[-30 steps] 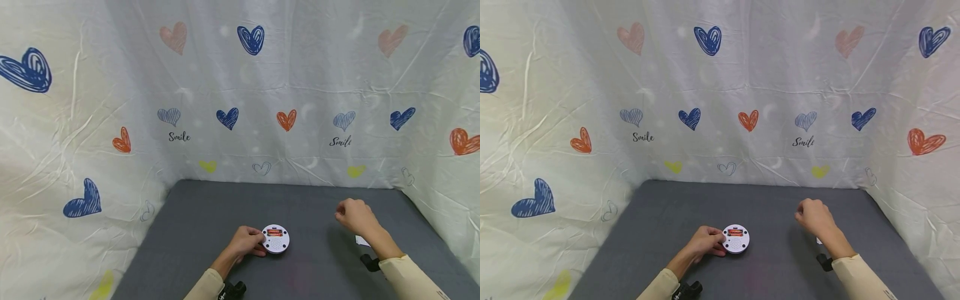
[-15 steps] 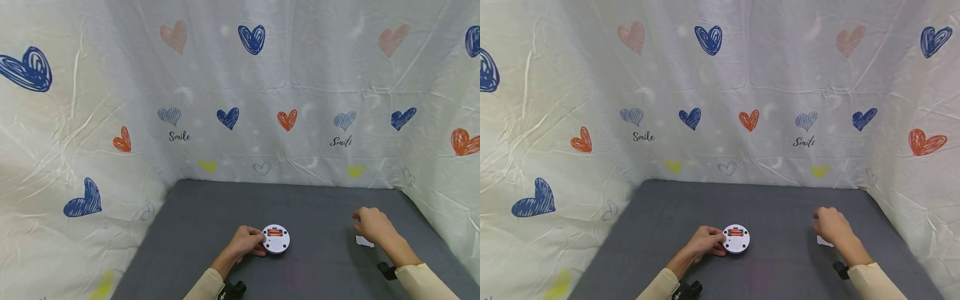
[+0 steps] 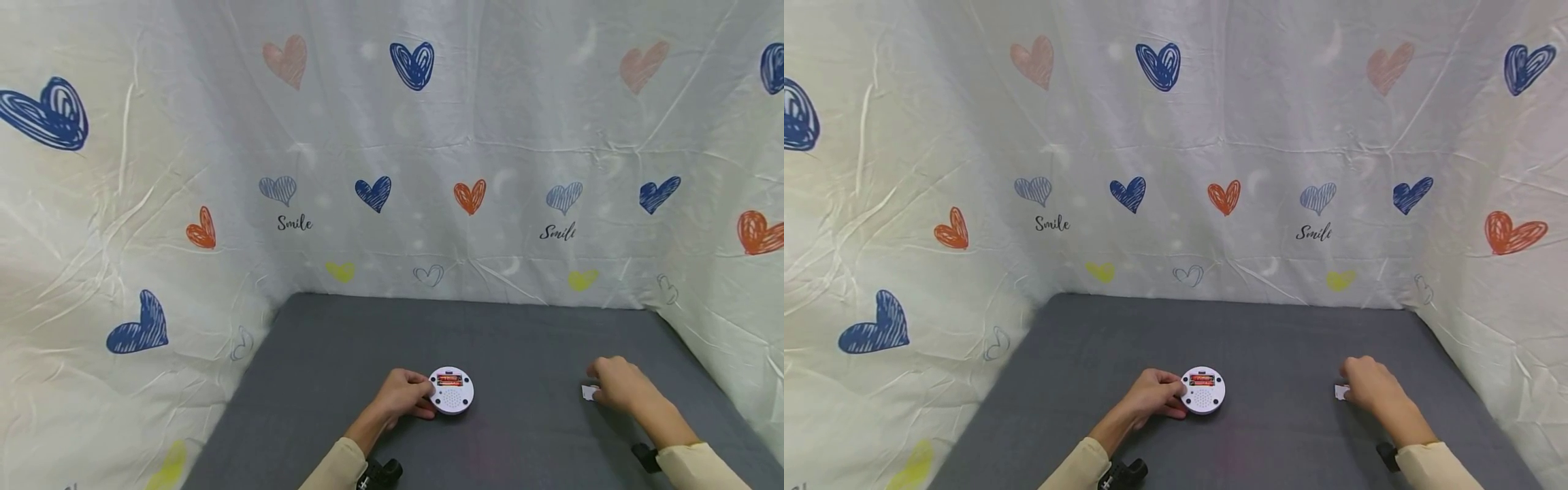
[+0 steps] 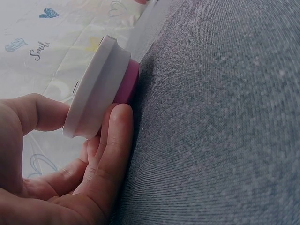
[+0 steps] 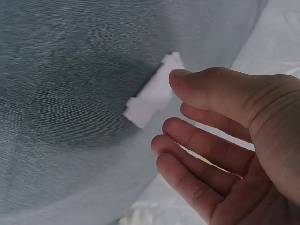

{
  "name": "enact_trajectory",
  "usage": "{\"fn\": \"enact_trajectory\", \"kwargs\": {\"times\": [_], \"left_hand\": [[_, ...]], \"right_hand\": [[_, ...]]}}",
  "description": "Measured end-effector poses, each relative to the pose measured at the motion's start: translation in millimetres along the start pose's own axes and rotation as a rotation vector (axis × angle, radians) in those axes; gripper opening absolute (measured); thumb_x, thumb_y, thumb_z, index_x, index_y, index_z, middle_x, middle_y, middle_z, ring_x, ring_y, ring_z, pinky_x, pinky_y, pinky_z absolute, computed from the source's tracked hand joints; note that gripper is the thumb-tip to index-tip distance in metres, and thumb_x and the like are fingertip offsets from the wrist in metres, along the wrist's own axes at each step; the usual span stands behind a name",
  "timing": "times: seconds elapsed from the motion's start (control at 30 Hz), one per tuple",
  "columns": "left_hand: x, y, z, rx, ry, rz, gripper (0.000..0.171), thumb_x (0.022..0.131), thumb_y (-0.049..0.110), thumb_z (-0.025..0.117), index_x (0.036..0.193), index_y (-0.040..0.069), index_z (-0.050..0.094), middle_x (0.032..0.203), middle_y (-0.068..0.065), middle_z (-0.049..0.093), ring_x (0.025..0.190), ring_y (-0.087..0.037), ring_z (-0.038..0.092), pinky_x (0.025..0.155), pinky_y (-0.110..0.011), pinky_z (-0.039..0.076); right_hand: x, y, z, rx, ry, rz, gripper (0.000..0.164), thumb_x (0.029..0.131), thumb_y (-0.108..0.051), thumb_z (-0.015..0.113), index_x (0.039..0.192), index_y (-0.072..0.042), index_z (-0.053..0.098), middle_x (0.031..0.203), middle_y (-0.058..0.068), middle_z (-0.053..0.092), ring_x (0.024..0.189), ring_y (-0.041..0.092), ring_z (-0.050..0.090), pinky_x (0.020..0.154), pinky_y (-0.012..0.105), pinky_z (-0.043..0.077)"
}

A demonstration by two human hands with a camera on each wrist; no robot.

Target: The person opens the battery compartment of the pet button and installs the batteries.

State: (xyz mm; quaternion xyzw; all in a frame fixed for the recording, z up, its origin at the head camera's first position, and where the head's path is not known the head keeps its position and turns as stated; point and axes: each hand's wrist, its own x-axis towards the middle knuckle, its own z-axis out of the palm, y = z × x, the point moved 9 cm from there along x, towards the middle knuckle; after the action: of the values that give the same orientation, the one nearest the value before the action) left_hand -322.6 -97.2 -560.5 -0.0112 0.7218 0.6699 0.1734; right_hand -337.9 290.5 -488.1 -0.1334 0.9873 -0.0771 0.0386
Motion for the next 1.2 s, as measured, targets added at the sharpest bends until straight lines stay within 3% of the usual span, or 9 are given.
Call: {"fn": "enact_trajectory", "kwargs": {"times": [0.27, 0.47, 0.7, 0.97, 1.2], "left_hand": [[0.1, -0.7, 0.8, -0.007, 0.000, 0.000, 0.029, 0.092, 0.000, 0.067, 0.118, -0.013, 0.072, 0.092, -0.017, 0.078, 0.073, -0.020, 0.078, 0.067, -0.036, 0.071], [-1.4, 0.4, 0.4, -0.003, 0.006, -0.003, 0.030, 0.092, 0.001, 0.067, 0.118, -0.013, 0.072, 0.094, -0.017, 0.078, 0.074, -0.021, 0.078, 0.067, -0.037, 0.072], [-1.5, 1.4, 0.2, -0.010, 0.004, 0.006, 0.030, 0.092, 0.001, 0.067, 0.118, -0.013, 0.072, 0.093, -0.017, 0.078, 0.072, -0.020, 0.078, 0.066, -0.036, 0.071], [-1.7, 1.3, -0.4, -0.005, 0.003, 0.001, 0.028, 0.093, 0.002, 0.068, 0.117, -0.012, 0.073, 0.093, -0.017, 0.078, 0.073, -0.020, 0.078, 0.066, -0.036, 0.071], [-1.8, 1.9, -0.6, 0.011, 0.015, 0.000, 0.026, 0.094, 0.003, 0.069, 0.116, -0.011, 0.074, 0.093, -0.016, 0.077, 0.074, -0.020, 0.078, 0.067, -0.037, 0.071]], "right_hand": [[-3, 4, 14, 0.009, 0.016, -0.024, 0.018, 0.078, 0.006, 0.083, 0.092, -0.004, 0.079, 0.087, 0.008, 0.076, 0.078, 0.029, 0.071, 0.066, 0.051, 0.062], [-7, 1, 12, -0.014, 0.085, -0.060, 0.017, 0.076, 0.005, 0.082, 0.088, -0.006, 0.078, 0.084, 0.008, 0.075, 0.075, 0.027, 0.069, 0.062, 0.050, 0.059], [-6, -5, 8, -0.027, 0.105, -0.079, 0.014, 0.078, -0.002, 0.087, 0.085, -0.007, 0.075, 0.080, 0.004, 0.072, 0.069, 0.022, 0.064, 0.060, 0.045, 0.056], [11, -39, -10, 0.003, 0.157, -0.138, 0.016, 0.084, -0.003, 0.084, 0.078, -0.013, 0.073, 0.070, -0.006, 0.062, 0.061, 0.012, 0.049, 0.054, 0.032, 0.042], [27, -83, -33, 0.004, 0.219, -0.232, 0.013, 0.086, -0.004, 0.083, 0.080, -0.012, 0.075, 0.070, -0.006, 0.063, 0.061, 0.011, 0.046, 0.054, 0.030, 0.040]]}}
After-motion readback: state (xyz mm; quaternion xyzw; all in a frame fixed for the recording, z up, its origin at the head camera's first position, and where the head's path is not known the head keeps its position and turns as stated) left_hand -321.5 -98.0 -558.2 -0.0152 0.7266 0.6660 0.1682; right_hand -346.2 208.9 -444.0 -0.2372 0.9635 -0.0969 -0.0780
